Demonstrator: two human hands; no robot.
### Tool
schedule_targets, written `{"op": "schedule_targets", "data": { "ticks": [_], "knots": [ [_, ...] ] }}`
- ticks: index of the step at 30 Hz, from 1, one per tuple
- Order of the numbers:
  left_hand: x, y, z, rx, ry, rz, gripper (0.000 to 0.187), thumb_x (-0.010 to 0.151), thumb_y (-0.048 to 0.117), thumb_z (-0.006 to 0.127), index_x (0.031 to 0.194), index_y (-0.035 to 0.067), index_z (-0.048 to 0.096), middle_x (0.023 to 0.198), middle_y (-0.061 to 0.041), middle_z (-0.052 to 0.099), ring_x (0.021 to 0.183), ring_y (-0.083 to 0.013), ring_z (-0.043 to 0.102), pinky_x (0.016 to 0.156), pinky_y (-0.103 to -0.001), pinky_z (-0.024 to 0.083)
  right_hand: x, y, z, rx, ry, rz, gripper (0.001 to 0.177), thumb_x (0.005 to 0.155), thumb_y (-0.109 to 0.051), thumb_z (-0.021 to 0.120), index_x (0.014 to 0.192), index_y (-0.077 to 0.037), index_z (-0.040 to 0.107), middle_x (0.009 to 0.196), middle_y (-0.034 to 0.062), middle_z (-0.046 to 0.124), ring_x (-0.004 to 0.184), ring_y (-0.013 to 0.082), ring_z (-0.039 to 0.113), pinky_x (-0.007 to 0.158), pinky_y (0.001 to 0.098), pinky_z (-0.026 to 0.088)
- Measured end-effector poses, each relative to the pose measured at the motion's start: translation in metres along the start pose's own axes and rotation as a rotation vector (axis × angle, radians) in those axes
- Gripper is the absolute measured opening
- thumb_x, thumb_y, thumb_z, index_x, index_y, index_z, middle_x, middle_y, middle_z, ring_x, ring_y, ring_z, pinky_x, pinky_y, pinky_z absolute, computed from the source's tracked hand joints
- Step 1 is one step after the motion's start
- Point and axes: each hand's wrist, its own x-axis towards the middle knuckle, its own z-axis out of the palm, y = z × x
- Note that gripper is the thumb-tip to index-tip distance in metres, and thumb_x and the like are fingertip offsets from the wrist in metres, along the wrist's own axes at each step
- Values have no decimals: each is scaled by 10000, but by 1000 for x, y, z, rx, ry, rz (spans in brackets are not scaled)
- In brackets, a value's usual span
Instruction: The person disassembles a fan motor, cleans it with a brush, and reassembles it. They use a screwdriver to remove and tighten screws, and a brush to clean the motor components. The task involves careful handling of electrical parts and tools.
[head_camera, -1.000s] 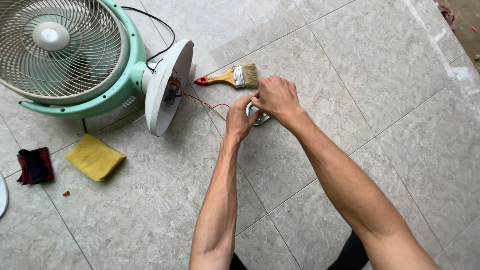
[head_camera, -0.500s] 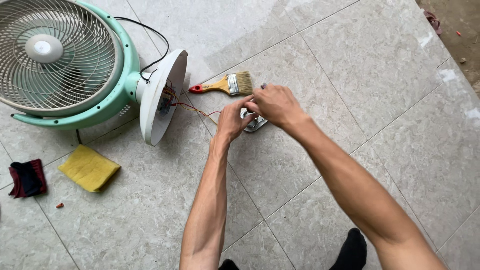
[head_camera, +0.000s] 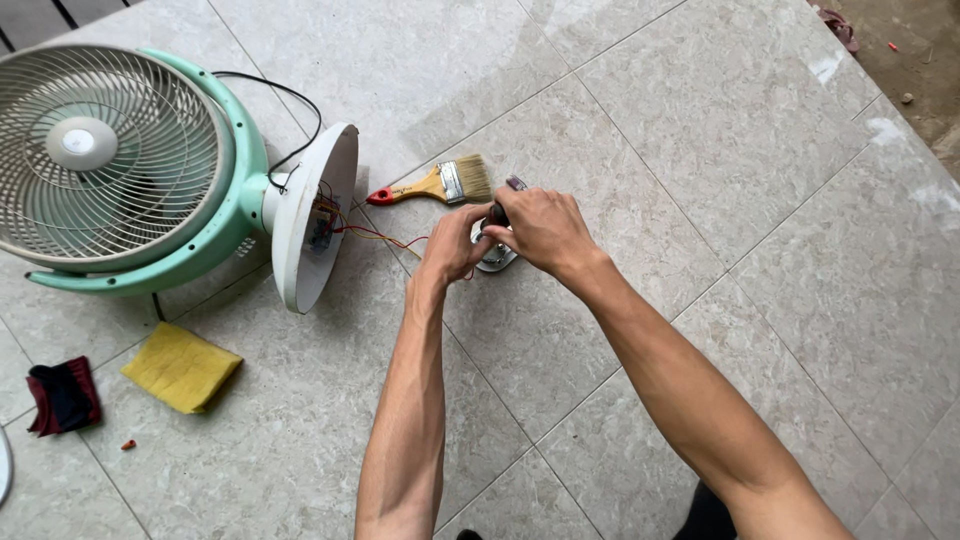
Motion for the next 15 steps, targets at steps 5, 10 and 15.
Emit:
{"op": "schedule_targets", "data": {
  "ticks": [5, 10, 15],
  "knots": [
    [-16, 0, 19, 23, 188, -181, 309, 823, 118, 794, 1128, 139, 747, 1029, -86, 793, 928, -249, 773, 783, -383, 589, 13, -10, 19, -20, -122, 245, 526, 948, -592, 679, 1000, -71, 628, 742, 90, 726, 634, 225, 720, 565, 365, 606],
    [-12, -4, 14, -9, 105, -208, 311, 858, 123, 778, 1168, 140, 753, 1009, -86, 789, 862, -260, 776, 760, -386, 591, 5, -10, 6, 68, -35, 139, 422, 876, -450, 748, 1022, -76, 617, 832, 95, 721, 728, 271, 727, 622, 429, 599],
    [-15, -6, 10, 92, -50, -342, 346, 885, 241, 846, 1206, 146, 755, 1026, -124, 780, 944, -337, 734, 825, -418, 567, -3, -8, -7, 80, -42, -8, 254, 884, -271, 766, 1025, -109, 630, 978, 81, 729, 960, 320, 712, 763, 482, 562]
  ]
}}
